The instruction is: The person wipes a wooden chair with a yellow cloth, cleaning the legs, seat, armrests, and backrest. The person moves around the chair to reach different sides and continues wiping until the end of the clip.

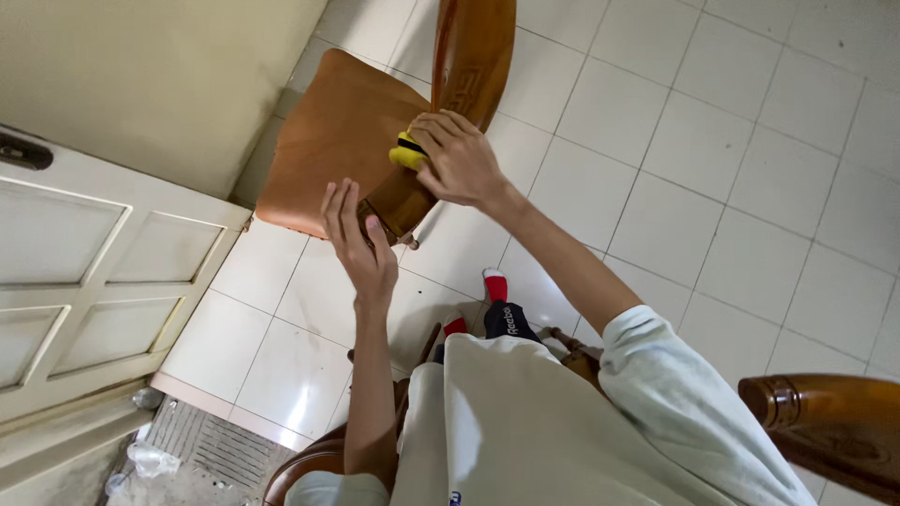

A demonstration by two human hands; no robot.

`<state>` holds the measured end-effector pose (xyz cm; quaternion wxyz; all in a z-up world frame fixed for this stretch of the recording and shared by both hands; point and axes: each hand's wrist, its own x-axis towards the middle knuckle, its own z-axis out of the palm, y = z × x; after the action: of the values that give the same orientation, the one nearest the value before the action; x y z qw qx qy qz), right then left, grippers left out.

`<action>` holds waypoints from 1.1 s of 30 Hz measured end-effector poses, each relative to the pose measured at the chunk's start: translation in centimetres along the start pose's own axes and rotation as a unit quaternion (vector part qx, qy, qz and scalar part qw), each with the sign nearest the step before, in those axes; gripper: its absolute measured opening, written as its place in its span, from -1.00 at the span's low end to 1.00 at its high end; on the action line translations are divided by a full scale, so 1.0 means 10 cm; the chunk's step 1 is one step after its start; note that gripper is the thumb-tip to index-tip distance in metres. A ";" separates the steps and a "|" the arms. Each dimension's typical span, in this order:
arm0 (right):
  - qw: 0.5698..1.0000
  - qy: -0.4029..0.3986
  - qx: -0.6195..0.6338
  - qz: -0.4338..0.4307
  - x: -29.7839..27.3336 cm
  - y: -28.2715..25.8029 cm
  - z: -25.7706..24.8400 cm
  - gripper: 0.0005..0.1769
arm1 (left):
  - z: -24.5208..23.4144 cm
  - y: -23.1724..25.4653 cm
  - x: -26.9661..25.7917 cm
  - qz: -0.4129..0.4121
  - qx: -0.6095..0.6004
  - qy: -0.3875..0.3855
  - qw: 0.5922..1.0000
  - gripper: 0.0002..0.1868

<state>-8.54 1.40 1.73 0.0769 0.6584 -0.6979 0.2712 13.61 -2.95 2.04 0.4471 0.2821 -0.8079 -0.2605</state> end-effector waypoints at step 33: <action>0.991 -0.052 -0.102 0.075 0.00 -0.83 0.45 -0.43 | -0.25 -0.38 -0.38 -0.124 -0.083 -0.082 0.985 -0.37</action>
<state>0.59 -0.66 0.23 0.0866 0.6061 -0.7724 0.1691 18.33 -3.50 -1.53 0.3656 0.3195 -0.7762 -0.4022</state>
